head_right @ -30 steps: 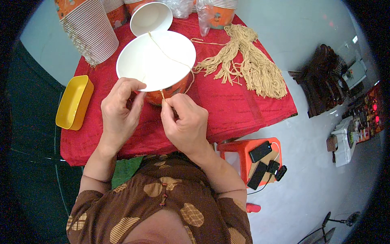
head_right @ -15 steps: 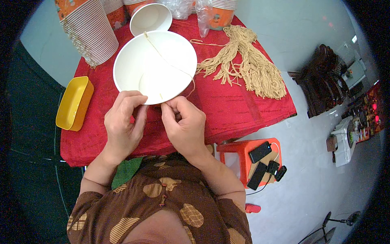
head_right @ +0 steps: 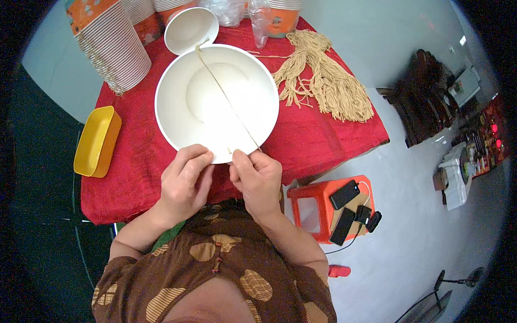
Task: Threading pre-cut strings through holes in paper buckets to create handles.
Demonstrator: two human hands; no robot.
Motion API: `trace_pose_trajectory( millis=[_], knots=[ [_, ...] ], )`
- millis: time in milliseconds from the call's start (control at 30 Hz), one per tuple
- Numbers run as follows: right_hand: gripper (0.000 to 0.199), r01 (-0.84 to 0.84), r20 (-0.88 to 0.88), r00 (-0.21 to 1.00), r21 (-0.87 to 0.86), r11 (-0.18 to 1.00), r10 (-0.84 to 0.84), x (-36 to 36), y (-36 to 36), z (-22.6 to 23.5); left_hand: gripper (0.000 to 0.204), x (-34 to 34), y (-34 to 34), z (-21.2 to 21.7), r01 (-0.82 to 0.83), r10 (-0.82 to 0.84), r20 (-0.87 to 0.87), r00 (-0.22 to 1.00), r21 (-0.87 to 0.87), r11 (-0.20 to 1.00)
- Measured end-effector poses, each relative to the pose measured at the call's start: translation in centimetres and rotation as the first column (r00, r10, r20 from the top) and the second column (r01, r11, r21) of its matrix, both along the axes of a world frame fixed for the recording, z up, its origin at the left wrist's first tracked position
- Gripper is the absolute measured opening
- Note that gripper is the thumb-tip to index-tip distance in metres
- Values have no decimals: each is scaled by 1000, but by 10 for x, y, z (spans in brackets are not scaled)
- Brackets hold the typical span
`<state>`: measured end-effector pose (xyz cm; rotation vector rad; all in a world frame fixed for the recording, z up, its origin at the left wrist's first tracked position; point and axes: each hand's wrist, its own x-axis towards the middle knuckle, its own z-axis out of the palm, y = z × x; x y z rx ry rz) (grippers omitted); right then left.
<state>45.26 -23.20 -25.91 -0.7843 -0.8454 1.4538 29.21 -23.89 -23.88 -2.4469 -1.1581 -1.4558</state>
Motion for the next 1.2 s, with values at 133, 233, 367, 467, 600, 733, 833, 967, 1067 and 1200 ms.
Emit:
trace_pose_trajectory(
  millis=[133,233,367,467,600,733,833,967,1067,1200],
  knots=[
    [26,97,106,990,-53,994,-91,1,-4,-7,26,-2,-17,12,36,-48,-32,998,-291,956],
    [34,119,198,975,-95,988,-98,1,-11,-13,25,-4,-30,36,14,-77,-116,990,-469,883],
    [34,101,247,966,-75,992,-80,4,-18,-25,19,-6,-26,37,56,-147,-160,976,-470,881],
    [29,91,338,940,-94,991,-54,5,-23,-32,18,0,-17,31,40,-123,-162,979,-443,896],
    [30,67,267,963,-106,992,-37,6,-32,-34,20,9,-2,15,39,-123,-182,976,-407,913],
    [32,-7,250,968,-102,995,33,11,-35,-41,19,14,4,4,114,-190,-119,975,-467,877],
    [32,-4,239,971,-96,995,27,11,-37,-46,19,16,6,2,133,-208,-78,975,-546,827],
    [32,0,258,966,-76,997,19,12,-37,-49,16,14,11,-7,111,-173,-53,984,-574,811],
    [30,-8,285,958,-80,997,31,13,-37,-50,9,11,15,-10,150,-236,-80,968,-571,808],
    [23,-14,291,956,-39,999,24,14,-36,-50,3,14,15,-11,159,-244,-78,967,-564,810]
  ],
)
